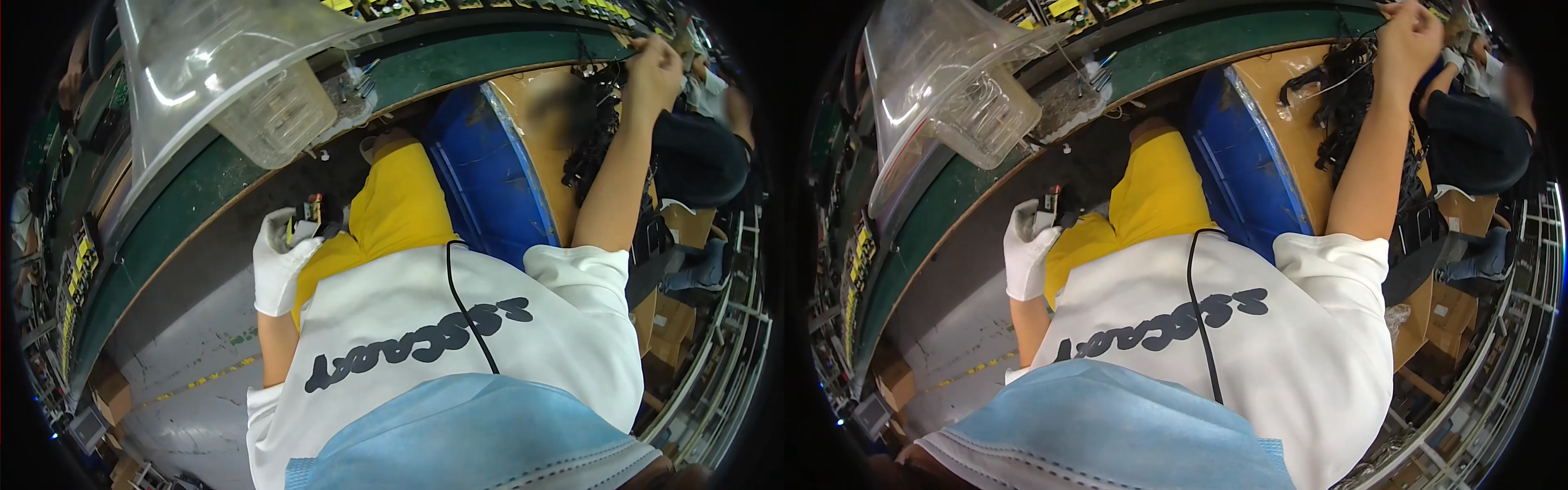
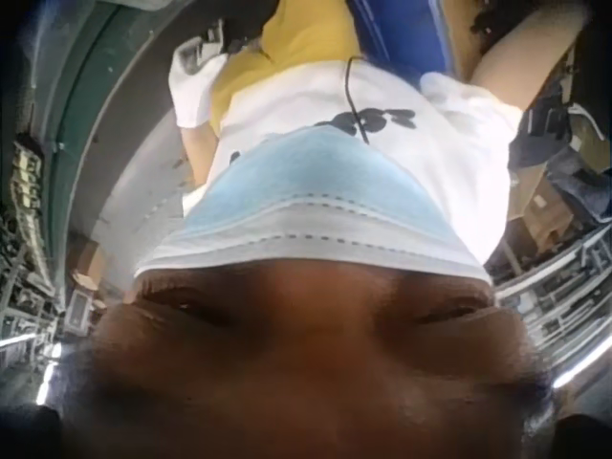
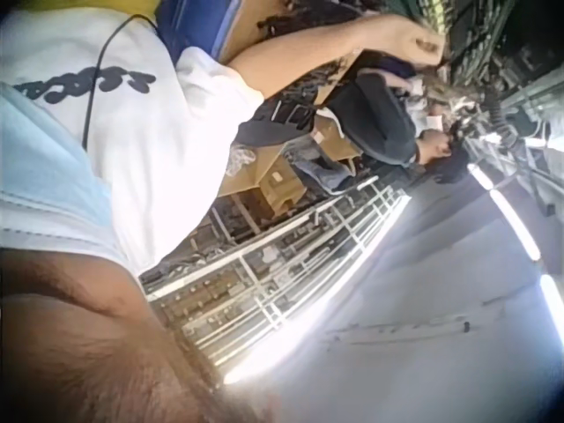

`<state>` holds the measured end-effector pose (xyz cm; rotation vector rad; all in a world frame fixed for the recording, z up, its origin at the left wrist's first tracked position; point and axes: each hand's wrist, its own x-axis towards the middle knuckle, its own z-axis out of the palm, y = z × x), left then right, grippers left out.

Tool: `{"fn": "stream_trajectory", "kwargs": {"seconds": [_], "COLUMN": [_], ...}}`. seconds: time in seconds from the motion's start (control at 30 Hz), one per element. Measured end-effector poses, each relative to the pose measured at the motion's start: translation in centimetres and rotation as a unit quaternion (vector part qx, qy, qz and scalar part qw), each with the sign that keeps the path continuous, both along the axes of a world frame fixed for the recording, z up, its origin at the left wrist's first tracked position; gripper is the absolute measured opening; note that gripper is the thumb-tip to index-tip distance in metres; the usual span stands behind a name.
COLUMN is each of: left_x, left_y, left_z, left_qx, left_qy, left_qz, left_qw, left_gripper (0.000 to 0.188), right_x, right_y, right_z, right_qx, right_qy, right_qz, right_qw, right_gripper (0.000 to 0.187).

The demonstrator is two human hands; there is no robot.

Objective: The person assembles electronic components onto circuit boards and into plastic housings by hand at a production station.

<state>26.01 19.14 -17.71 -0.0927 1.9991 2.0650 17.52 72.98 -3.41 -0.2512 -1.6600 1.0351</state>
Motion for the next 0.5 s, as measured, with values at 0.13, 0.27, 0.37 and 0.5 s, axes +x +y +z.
{"fn": "stream_trajectory", "kwargs": {"seconds": [0.13, 0.27, 0.37, 0.5], "left_x": [0.1, 0.2, 0.3, 0.4], "left_y": [0.6, 0.5, 0.3, 0.4], "left_z": [0.6, 0.3, 0.5, 0.3], "left_qx": [-0.001, 0.002, 0.002, -0.004], "left_qy": [-0.028, -0.021, -0.021, -0.021], "left_qz": [-0.006, -0.008, 0.003, 0.007], "left_qw": [1.0, 1.0, 1.0, 1.0], "left_gripper": [0.056, 0.054, 0.054, 0.053], "right_x": [0.1, -0.5, 0.1, -0.4], "right_y": [-2.2, -1.6, -3.3, -3.4], "right_z": [1.7, 1.5, 4.2, 5.2], "right_qx": [-0.094, -0.078, -0.075, -0.063], "right_qy": [0.094, -0.14, 0.086, 0.176], "right_qz": [0.095, 0.17, 0.13, 0.131], "right_qw": [0.987, 0.972, 0.985, 0.974], "right_gripper": [0.019, 0.017, 0.014, 0.012]}}
